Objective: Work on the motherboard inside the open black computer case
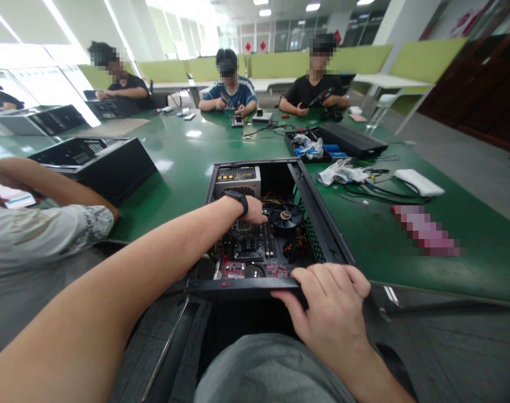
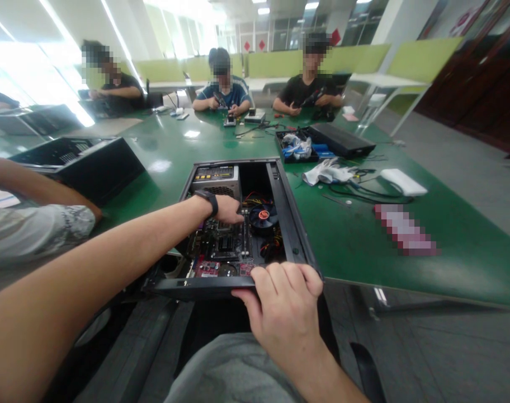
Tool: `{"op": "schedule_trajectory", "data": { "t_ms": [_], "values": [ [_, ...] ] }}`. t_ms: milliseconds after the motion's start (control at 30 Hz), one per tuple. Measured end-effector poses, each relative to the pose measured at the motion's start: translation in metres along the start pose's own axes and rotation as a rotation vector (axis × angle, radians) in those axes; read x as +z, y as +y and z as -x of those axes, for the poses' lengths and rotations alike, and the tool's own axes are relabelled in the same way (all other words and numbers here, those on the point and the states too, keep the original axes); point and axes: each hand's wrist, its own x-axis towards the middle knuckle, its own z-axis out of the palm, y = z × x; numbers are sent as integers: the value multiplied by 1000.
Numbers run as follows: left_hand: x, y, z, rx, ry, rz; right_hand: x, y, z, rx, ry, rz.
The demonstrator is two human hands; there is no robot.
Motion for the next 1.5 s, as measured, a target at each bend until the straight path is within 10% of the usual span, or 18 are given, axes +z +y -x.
{"op": "schedule_trajectory", "data": {
  "t_ms": [467,967,1200,1500],
  "values": [
    [-61,-37,30,-119,569,248,49,58,-81,-6,-94,86],
    [-52,-56,45,-234,763,466,169,123,-263,70,-199,252],
    [-39,-65,54,-226,790,506,163,112,-242,38,-167,236],
    [-56,-47,58,-136,689,469,106,62,-146,19,-86,175]
  ]
}}
